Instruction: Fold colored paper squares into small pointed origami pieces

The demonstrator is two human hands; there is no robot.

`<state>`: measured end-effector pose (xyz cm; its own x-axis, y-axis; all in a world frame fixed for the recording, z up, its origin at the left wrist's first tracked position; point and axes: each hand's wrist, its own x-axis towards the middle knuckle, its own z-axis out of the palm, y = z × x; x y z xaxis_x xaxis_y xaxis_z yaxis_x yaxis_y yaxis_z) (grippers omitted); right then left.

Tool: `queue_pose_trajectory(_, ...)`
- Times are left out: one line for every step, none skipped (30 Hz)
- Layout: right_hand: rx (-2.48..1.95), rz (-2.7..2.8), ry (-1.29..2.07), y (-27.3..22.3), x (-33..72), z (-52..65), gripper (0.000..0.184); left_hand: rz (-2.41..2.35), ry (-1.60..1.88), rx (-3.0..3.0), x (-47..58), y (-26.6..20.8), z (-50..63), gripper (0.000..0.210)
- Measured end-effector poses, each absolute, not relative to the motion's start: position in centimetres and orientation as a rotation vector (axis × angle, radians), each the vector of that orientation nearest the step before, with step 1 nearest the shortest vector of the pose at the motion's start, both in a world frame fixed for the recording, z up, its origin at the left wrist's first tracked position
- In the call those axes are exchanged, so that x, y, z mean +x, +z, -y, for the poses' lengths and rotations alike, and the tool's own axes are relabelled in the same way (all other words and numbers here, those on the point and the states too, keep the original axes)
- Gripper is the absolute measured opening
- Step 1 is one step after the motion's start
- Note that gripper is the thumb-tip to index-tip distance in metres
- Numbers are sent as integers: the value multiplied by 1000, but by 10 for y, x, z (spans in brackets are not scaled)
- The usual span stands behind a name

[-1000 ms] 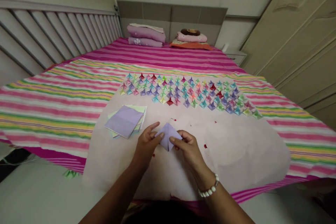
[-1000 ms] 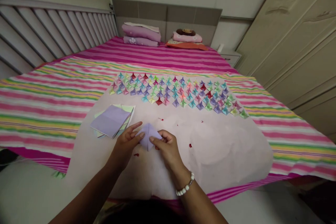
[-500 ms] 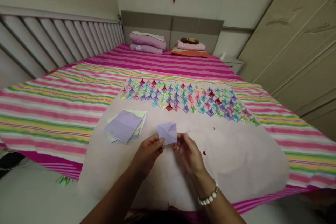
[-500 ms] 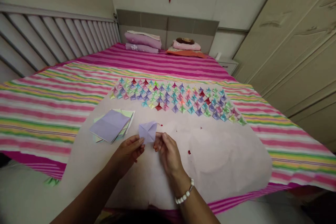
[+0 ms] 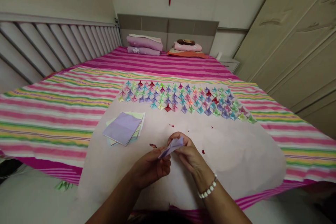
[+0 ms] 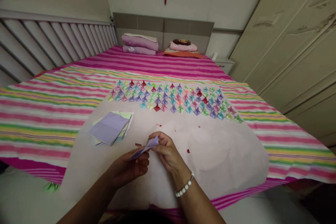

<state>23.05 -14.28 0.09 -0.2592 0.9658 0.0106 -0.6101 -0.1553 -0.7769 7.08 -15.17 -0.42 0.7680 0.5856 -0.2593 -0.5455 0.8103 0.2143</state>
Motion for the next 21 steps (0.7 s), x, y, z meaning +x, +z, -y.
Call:
queue_pose_trajectory(-612,824,1688,1,231,142,32,-316,608,117,71,-4,152,19)
queue_pose_trajectory(-612,838,1688,2,232,142,36,-309,600,106,71,-3,152,20)
queue_pose_trajectory(-611,858,1686,3,232,142,37,-303,592,101,72,-2,152,21)
queue_pose_trajectory(-612,882,1680,4,232,142,35,-300,584,99,73,-2,153,22)
queue_pose_trajectory(-615,903,1675,5,232,142,30,-300,575,101,74,-1,154,23)
queue_pose_trajectory(-622,916,1672,6,232,142,23,-306,569,106,75,0,155,25)
queue_pose_trajectory(-632,919,1673,7,232,142,19,-317,566,119,75,0,155,27)
queue_pose_trajectory(-645,913,1675,7,232,142,17,-337,566,142,76,0,156,30)
queue_pose_trajectory(-664,900,1676,7,232,141,17,-368,572,176,76,0,156,32)
queue_pose_trajectory(-686,884,1669,7,233,140,17,-416,582,223,76,0,155,32)
queue_pose_trajectory(-711,871,1648,6,233,139,18,-479,598,289,76,0,153,30)
queue_pose_trajectory(-741,858,1618,5,234,138,18,-553,626,372,75,1,151,27)
queue_pose_trajectory(-772,843,1583,4,236,137,18,-629,671,463,74,1,148,26)
queue_pose_trajectory(-802,830,1553,2,237,136,19,-696,734,552,73,2,145,27)
queue_pose_trajectory(-829,820,1529,1,237,136,19,-742,802,635,71,4,141,30)
queue_pose_trajectory(-852,816,1516,0,238,135,19,-764,871,697,70,6,139,36)
queue_pose_trajectory(-868,819,1514,-1,238,135,19,-761,922,742,68,9,136,42)
queue_pose_trajectory(-876,824,1518,-1,238,136,19,-745,952,780,67,12,135,48)
queue_pose_trajectory(-882,831,1524,-1,237,136,19,-731,970,819,66,14,135,50)
queue_pose_trajectory(-887,836,1528,-1,236,137,19,-729,977,866,65,17,135,48)
queue_pose_trajectory(-893,837,1532,0,235,138,19,-738,981,909,64,19,135,46)
